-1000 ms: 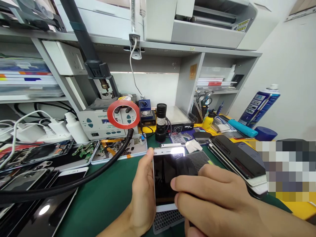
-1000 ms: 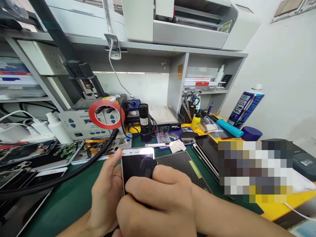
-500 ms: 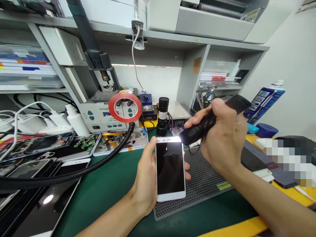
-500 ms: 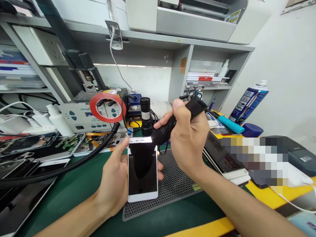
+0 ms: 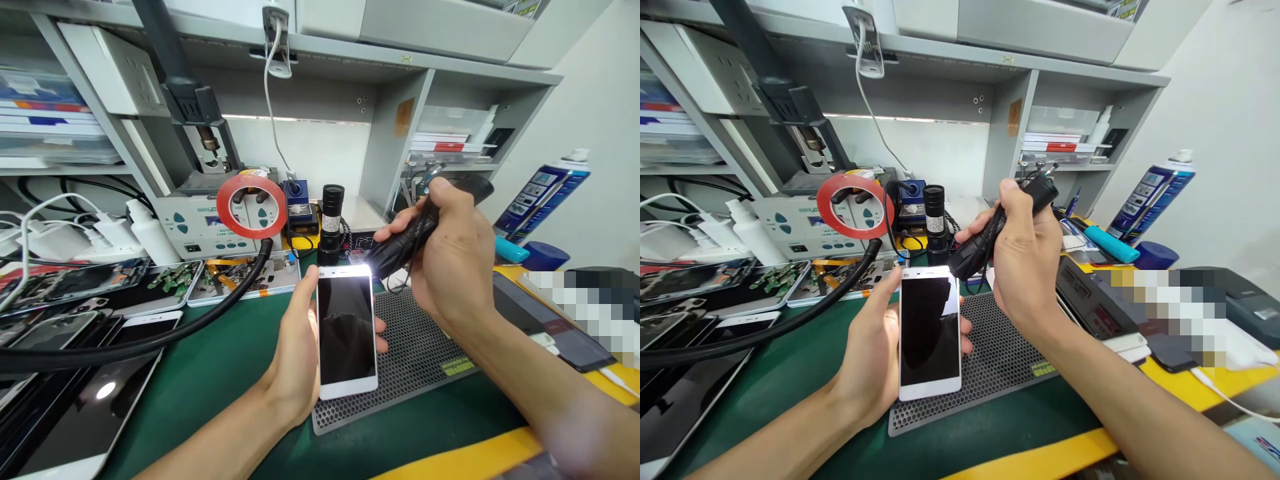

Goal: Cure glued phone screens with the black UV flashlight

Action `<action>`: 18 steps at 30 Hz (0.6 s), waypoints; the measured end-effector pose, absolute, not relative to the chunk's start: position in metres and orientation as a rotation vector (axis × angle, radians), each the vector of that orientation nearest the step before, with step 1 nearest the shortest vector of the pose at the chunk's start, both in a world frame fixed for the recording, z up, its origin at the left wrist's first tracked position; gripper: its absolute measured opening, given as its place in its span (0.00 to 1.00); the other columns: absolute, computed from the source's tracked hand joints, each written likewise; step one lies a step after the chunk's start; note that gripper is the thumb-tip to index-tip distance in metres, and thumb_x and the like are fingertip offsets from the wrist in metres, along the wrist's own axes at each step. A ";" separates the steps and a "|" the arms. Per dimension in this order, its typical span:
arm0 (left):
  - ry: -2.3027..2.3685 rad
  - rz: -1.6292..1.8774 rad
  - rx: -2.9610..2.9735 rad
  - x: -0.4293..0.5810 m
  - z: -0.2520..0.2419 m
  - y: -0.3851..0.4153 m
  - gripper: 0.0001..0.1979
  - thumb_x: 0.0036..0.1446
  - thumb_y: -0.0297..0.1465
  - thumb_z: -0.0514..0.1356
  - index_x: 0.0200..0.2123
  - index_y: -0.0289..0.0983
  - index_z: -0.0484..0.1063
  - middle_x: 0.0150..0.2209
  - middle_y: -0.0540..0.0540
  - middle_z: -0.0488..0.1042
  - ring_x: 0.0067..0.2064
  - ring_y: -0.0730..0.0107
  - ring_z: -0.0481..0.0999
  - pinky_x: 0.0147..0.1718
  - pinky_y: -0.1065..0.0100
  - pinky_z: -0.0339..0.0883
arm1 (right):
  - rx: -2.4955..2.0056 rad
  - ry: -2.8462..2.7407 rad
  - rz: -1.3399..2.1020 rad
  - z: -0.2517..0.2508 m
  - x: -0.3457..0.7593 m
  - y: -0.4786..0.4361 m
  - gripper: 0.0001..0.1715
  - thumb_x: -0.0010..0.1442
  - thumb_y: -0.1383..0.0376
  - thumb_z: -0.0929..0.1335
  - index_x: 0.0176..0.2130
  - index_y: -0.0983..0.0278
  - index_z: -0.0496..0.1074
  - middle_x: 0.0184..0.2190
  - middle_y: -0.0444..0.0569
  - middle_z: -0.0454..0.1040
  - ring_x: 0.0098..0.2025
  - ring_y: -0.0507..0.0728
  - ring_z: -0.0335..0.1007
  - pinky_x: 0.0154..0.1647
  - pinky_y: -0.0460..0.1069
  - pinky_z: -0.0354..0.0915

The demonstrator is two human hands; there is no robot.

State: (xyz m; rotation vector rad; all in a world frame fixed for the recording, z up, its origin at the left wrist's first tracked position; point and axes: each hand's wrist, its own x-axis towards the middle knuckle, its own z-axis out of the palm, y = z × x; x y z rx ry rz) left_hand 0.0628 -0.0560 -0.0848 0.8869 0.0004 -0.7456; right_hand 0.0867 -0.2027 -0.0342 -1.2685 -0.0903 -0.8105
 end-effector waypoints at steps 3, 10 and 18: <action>0.022 -0.728 0.894 0.062 -0.085 -0.056 0.39 0.58 0.60 0.49 0.46 0.29 0.75 0.35 0.34 0.78 0.34 0.53 0.79 0.34 0.58 0.72 | -1.287 -0.099 -0.829 -0.035 0.086 -0.201 0.19 0.61 0.53 0.67 0.31 0.65 0.63 0.22 0.45 0.70 0.25 0.57 0.75 0.21 0.46 0.67; 0.042 -0.732 0.866 0.062 -0.084 -0.057 0.39 0.59 0.59 0.49 0.46 0.29 0.75 0.35 0.34 0.78 0.33 0.53 0.79 0.32 0.60 0.72 | -1.333 -0.200 -0.959 -0.037 0.081 -0.194 0.15 0.63 0.57 0.66 0.31 0.65 0.64 0.21 0.45 0.70 0.24 0.57 0.75 0.23 0.47 0.69; 0.035 -0.733 0.823 0.062 -0.083 -0.057 0.37 0.60 0.58 0.49 0.44 0.29 0.76 0.33 0.35 0.77 0.31 0.56 0.78 0.30 0.61 0.73 | -1.315 -0.278 -1.366 -0.041 0.072 -0.179 0.12 0.60 0.67 0.68 0.27 0.64 0.63 0.21 0.42 0.69 0.22 0.55 0.72 0.26 0.51 0.71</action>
